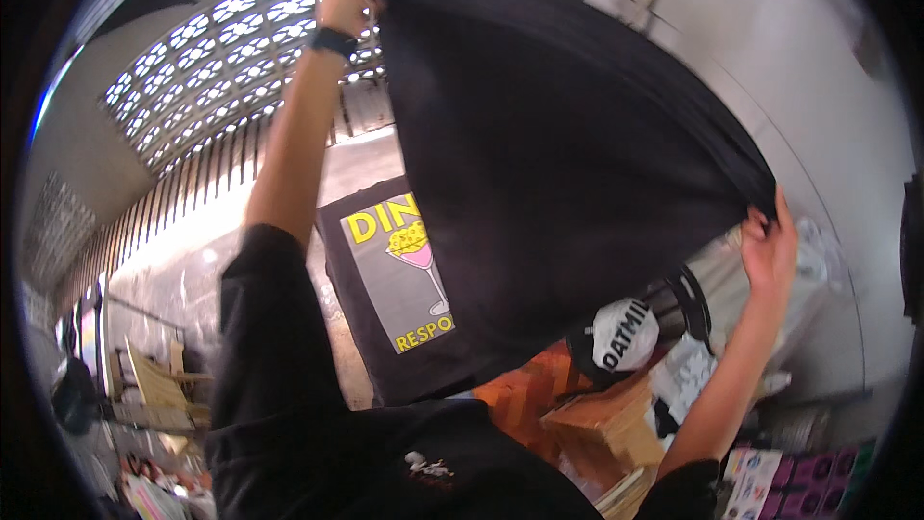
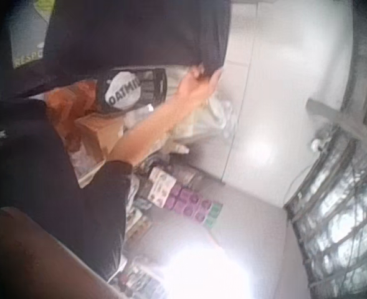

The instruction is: The person picks up a printed garment from a station, carries a translucent stencil to a workspace, and positions a black shirt onto a heat press before cutting a small tag with scissors.

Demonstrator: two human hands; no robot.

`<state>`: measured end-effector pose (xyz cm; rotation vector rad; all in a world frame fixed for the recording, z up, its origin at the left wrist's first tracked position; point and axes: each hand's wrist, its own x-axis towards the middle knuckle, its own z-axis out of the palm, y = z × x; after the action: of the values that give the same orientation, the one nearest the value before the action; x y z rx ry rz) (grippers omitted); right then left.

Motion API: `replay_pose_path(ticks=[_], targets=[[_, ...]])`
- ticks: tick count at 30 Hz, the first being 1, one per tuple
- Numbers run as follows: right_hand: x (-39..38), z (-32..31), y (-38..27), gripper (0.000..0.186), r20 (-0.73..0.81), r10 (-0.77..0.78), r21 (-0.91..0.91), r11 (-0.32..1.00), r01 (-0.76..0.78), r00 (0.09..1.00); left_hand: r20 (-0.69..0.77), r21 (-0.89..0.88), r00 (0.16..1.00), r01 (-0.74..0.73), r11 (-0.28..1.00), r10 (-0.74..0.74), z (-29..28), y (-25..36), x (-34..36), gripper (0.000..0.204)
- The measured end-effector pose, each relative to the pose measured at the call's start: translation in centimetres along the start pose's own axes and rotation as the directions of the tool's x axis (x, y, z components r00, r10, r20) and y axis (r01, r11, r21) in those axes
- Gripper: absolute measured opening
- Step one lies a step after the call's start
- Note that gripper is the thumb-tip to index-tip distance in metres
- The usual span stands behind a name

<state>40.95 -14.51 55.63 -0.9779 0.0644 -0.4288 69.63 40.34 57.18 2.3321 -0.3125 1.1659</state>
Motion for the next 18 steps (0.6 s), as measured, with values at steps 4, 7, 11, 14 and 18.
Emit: replay_pose_path(ticks=[4, 7, 11, 14, 18], targets=[[9.1, 8.5, 5.6, 0.013, 0.208, 0.025, 0.070, 0.997, -0.041, 0.978, -0.282, -0.457, 0.959, -0.149, 0.877, 0.016, -13.5, -3.7, 3.7, 0.023], [11.3, 9.0, 10.9, 0.012, 0.272, 0.139, 0.072, 0.984, -0.164, 0.952, -0.130, -0.828, 0.906, 0.123, 0.546, -0.402, -22.2, -4.9, -0.2, 0.030], [9.9, 7.9, 11.6, 0.014, 0.385, 0.217, -0.009, 0.973, -0.231, 0.897, -0.147, -0.835, 0.797, 0.217, 0.505, -0.586, -27.3, 0.8, -11.5, 0.028], [11.8, 7.6, 6.8, 0.017, 0.387, 0.110, -0.059, 0.994, -0.095, 0.915, -0.271, -0.747, 0.743, 0.239, 0.620, -0.612, -31.2, 8.2, -17.1, 0.034], [14.7, 8.4, 1.2, 0.033, 0.601, -0.230, 0.092, 0.971, 0.220, 0.765, -0.402, -0.663, 0.707, 0.214, 0.718, -0.582, -38.2, 15.7, -19.4, 0.040]])
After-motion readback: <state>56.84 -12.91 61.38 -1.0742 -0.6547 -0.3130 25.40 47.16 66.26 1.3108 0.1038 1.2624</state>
